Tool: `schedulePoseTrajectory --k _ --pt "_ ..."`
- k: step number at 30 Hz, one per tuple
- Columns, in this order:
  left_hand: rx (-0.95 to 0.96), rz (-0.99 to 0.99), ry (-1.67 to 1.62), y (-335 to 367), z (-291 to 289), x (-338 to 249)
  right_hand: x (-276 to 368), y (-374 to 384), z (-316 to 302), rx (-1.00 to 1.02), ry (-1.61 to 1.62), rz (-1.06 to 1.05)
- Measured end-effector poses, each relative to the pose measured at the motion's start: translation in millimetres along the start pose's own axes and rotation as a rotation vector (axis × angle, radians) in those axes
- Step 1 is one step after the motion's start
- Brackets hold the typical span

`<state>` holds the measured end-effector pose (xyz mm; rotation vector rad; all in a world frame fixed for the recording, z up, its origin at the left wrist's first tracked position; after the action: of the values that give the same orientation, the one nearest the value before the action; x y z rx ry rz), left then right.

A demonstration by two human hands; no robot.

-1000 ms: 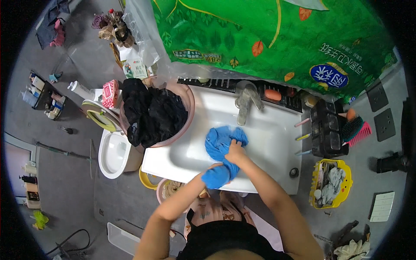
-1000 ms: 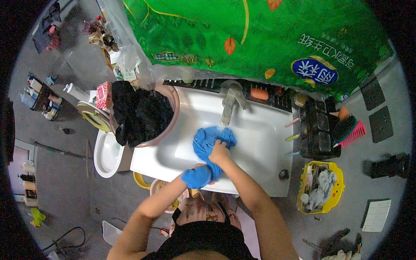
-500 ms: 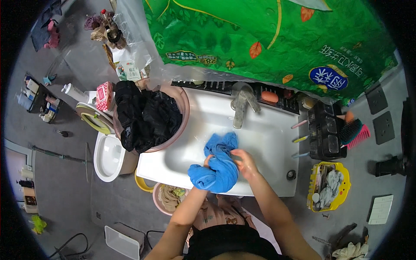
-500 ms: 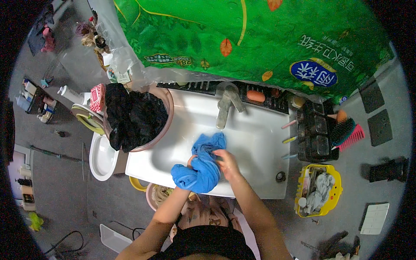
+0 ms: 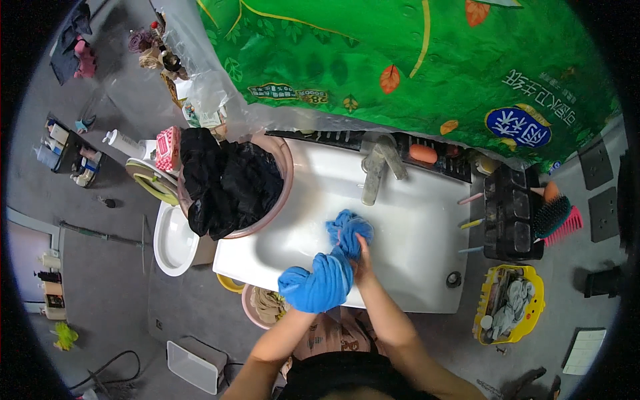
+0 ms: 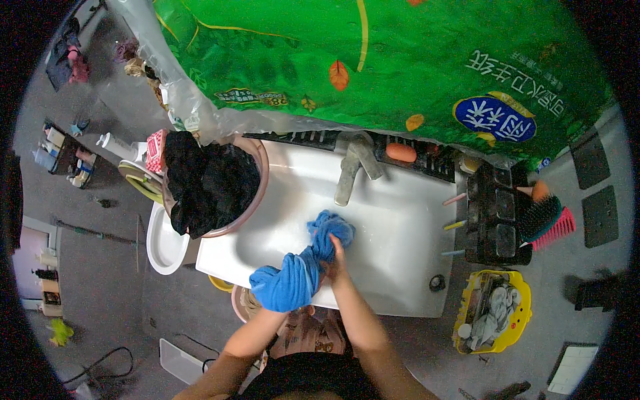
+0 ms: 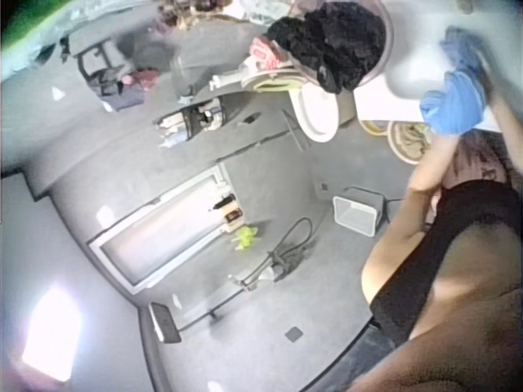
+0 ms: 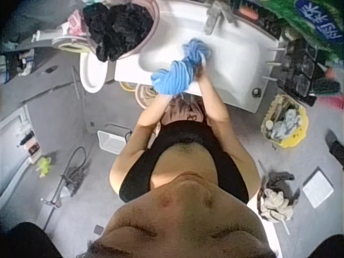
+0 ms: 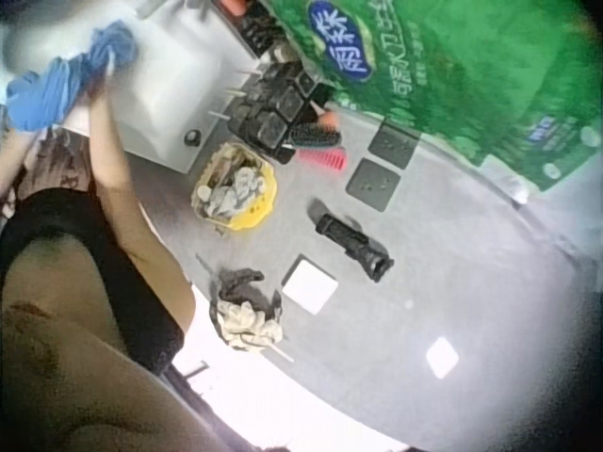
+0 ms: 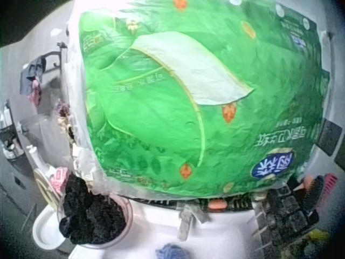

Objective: The person washes clothes in a sink by hand, wringing out individual garments and placing them into a basin. The person then empties and rinses the basin before washing more clothes in the sink.

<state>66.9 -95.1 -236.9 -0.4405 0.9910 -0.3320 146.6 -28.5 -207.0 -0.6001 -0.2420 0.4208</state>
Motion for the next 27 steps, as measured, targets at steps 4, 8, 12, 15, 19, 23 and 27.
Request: schedulePoseTrajectory --k 4,8,12,15,19,23,27 --pt "-0.022 0.029 0.057 9 -5 1 14 -5 -24 -0.48 -0.515 0.01" --pt "-0.037 0.079 0.12 21 -6 3 42 5 -31 -0.399 -0.955 -0.566" --pt "-0.074 0.159 0.21 29 -11 -1 51 1 5 -0.276 -1.63 -0.775" --pt "-0.123 0.258 0.302 32 -17 -7 50 -10 24 -0.356 -2.087 -0.703" --pt "-0.15 0.429 0.38 34 -4 -30 40 -41 57 -0.516 -2.327 -0.82" --pt "-0.021 0.561 0.357 26 51 -57 32 -54 56 -0.322 -2.5 -0.881" --pt "-0.033 0.509 0.378 30 47 -50 28 -61 66 -0.04 -2.213 -1.034"
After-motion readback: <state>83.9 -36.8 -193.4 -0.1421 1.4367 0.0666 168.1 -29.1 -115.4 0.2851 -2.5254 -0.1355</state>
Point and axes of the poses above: each hand's wrist, its own y-axis towards the middle knuckle, its own z-axis out of the palm, x = y × z, the point moved 5 cm from there along y, towards the middle knuckle, and after that the axes turned 12 degrees about -x, right-handed, at the moved point
